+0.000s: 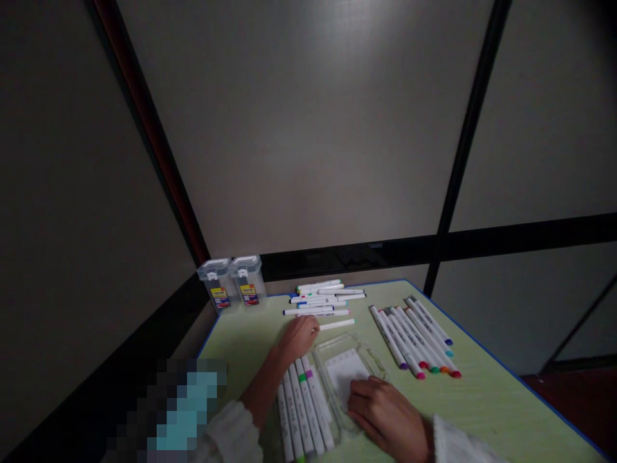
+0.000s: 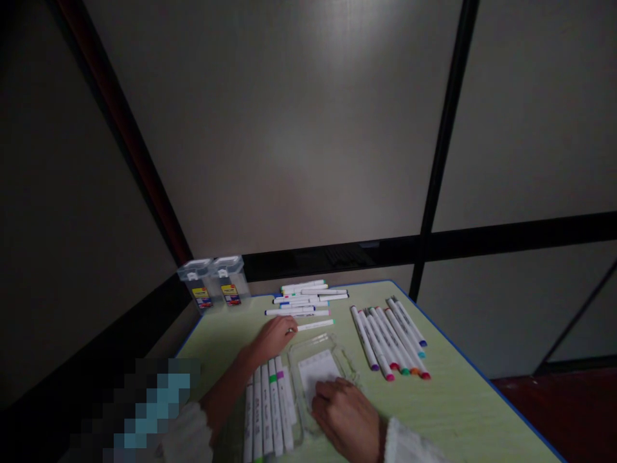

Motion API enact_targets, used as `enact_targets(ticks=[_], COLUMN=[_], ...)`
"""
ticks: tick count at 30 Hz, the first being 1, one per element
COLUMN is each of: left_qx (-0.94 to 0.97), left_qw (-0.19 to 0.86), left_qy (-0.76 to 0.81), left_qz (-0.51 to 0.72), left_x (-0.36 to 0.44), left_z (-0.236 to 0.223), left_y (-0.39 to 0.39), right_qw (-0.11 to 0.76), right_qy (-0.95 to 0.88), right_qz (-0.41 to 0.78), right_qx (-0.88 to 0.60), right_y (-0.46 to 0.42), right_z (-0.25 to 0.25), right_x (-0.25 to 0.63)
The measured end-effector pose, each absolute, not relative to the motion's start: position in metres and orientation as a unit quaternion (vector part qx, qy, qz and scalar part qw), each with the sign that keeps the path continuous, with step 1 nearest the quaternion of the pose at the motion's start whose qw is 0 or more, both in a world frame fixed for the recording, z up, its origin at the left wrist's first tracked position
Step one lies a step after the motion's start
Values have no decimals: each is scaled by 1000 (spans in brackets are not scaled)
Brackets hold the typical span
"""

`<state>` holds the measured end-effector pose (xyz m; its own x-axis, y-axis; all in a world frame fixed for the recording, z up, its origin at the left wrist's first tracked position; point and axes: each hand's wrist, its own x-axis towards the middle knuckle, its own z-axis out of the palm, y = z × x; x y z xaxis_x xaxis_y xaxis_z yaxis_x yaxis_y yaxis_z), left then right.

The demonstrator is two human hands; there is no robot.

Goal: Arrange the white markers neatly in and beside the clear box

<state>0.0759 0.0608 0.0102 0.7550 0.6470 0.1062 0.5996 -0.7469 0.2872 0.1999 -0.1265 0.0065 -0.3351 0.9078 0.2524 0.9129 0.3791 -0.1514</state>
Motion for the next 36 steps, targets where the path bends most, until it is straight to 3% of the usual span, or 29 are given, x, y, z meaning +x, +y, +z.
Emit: enact_targets(ticks=[9, 14, 25, 36], left_qx=[882, 831, 839, 812], left_qw=[150, 257, 273, 310], left_qy=[407, 410, 386, 392], left_qz=[186, 275, 270, 301], left_x=[41, 33, 25, 24], left_z=[-1, -19, -15, -11], left_y=[61, 65, 57, 51], right_qw=[187, 197, 182, 236], right_qy=[-784, -773, -751, -778], right_qz=[14, 23, -1, -58], right_qx=[-591, -603, -635, -580], right_y=[-126, -125, -111, -107], right_z=[4, -2, -1, 5], right_x=[197, 196, 188, 182])
